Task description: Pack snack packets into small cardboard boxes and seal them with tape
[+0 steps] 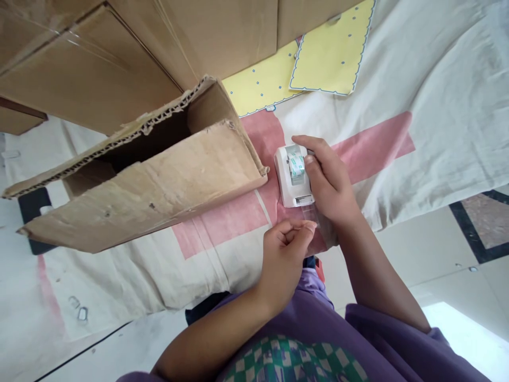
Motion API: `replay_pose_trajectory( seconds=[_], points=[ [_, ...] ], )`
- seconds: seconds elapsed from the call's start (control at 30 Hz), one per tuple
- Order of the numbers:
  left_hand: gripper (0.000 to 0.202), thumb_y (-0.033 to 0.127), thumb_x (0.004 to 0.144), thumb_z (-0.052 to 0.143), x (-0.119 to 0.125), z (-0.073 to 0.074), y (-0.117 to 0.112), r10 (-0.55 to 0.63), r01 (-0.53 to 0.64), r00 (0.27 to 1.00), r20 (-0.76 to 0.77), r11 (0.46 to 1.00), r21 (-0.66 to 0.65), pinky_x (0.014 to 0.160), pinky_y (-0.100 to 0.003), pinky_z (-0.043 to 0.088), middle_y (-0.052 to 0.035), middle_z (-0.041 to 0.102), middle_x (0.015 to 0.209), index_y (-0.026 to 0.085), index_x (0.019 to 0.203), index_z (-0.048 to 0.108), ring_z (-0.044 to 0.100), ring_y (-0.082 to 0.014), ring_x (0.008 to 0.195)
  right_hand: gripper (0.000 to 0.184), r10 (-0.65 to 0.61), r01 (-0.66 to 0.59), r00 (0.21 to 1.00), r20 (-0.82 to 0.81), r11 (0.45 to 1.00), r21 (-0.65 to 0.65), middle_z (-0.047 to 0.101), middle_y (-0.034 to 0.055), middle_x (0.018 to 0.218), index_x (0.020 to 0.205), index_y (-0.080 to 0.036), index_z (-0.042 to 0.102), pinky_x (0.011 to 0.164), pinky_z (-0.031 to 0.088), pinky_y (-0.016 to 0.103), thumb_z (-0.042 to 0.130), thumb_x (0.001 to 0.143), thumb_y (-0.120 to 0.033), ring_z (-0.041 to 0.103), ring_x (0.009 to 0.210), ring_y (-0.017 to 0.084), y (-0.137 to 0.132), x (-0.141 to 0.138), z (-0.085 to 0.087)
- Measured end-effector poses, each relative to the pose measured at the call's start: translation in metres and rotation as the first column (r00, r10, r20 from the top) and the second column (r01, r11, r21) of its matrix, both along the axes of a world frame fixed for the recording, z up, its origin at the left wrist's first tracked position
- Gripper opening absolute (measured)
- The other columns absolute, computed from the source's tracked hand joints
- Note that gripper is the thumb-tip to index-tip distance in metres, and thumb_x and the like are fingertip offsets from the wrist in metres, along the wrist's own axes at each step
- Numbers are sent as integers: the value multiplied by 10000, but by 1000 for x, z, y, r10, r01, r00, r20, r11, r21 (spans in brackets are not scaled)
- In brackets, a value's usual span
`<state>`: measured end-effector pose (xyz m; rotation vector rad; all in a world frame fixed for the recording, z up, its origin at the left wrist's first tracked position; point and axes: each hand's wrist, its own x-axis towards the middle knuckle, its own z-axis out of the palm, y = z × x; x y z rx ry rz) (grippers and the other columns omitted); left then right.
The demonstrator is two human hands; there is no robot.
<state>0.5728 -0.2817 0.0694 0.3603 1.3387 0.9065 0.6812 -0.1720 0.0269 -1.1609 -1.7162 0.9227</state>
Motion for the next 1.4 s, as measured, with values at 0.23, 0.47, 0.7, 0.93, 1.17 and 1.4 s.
replay_pose_trajectory(
  seconds=[0.23, 0.47, 0.7, 0.93, 1.17, 1.4],
  points=[
    [219, 370, 877, 696, -1, 12, -3, 13, -13, 1000, -1, 999, 38, 502, -214, 232, 80, 321, 536, 159, 819, 698, 247, -56, 517, 371, 0, 0, 1000, -7, 1000, 8, 621, 62, 1259, 1335, -322, 585, 1023, 500, 545, 377, 1074, -484, 583, 1184, 294, 1, 0, -1],
    [250, 379, 889, 694, -2, 11, -4, 9, -9, 1000, 0, 998, 55, 500, -203, 218, 80, 307, 559, 152, 788, 670, 243, -55, 533, 362, -11, 10, 1000, -21, 1000, -28, 630, 85, 1260, 1333, -265, 589, 1011, 493, 501, 402, 1072, -434, 589, 1173, 279, 0, 0, 2],
    [247, 377, 883, 690, 1, 4, -5, 9, -9, 1000, -6, 999, 34, 518, -197, 240, 75, 335, 575, 147, 796, 666, 259, -55, 544, 346, -16, 16, 1000, -9, 999, -28, 633, 75, 1283, 1354, -265, 583, 1057, 456, 465, 405, 1077, -371, 591, 1177, 256, -1, 0, 4],
    [255, 371, 874, 684, 3, -9, -4, 9, -7, 999, -33, 999, 53, 512, -209, 205, 77, 319, 574, 142, 772, 638, 243, -61, 551, 341, -28, 28, 1000, -6, 999, -24, 627, 71, 1312, 1356, -267, 584, 1072, 444, 462, 409, 1077, -354, 582, 1200, 253, -1, 0, 2],
    [270, 398, 830, 706, 2, -12, -5, 33, -32, 999, -16, 999, 43, 493, -209, 193, 90, 293, 549, 148, 765, 628, 217, -62, 523, 341, -16, 15, 1000, -19, 999, -39, 632, 63, 1296, 1354, -269, 581, 1070, 436, 467, 417, 1068, -357, 588, 1180, 251, 0, 1, 3],
    [481, 565, 697, 795, 2, -20, -8, 60, -59, 998, -34, 998, 28, 465, -197, 180, 97, 267, 518, 166, 642, 533, 203, -51, 500, 446, -8, 8, 999, 47, 1000, 5, 595, 74, 1386, 1392, -261, 532, 1102, 410, 475, 598, 956, -332, 551, 1274, 281, -5, 5, 2]
  ],
)
